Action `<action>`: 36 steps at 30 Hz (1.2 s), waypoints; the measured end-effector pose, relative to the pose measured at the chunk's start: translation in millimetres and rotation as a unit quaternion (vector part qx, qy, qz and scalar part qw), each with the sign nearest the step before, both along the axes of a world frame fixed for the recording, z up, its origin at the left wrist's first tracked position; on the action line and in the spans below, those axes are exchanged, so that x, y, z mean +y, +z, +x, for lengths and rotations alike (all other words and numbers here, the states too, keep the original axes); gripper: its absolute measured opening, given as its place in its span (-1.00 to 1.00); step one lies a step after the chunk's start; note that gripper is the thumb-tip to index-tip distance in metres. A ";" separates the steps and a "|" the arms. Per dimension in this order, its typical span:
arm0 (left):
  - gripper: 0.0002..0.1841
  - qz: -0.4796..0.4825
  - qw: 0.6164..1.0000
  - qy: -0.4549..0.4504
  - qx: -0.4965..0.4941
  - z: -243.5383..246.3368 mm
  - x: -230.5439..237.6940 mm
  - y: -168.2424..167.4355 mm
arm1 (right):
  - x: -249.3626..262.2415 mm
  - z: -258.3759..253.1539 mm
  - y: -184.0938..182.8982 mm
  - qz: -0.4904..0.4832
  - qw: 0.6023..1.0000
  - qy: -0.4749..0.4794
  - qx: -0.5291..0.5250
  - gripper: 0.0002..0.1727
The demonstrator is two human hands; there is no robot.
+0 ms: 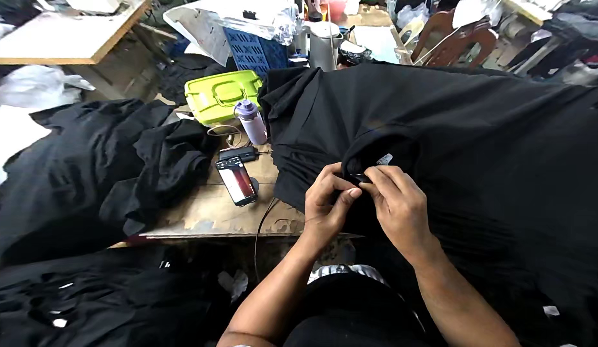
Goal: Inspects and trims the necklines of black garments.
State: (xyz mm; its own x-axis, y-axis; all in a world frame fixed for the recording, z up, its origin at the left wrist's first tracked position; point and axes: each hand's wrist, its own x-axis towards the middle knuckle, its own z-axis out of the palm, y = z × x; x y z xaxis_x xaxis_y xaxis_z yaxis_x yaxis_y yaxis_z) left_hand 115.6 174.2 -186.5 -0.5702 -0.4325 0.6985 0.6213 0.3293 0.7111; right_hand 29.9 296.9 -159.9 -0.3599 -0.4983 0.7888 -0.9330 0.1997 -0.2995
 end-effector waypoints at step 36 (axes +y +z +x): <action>-0.49 -0.270 0.948 0.126 -0.116 19.1 -45.9 30.3 | 96.2 -40.5 23.2 -0.161 0.953 0.034 -0.255 -0.82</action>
State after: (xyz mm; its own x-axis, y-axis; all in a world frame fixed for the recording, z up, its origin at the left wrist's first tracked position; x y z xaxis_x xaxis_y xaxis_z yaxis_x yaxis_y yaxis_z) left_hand 134.7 128.3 -156.2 -0.6613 -0.1916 0.7252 0.3214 0.8012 0.5047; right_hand -10.6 393.2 -136.7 -0.7122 -0.2953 0.6368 -0.6579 -0.0353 -0.7523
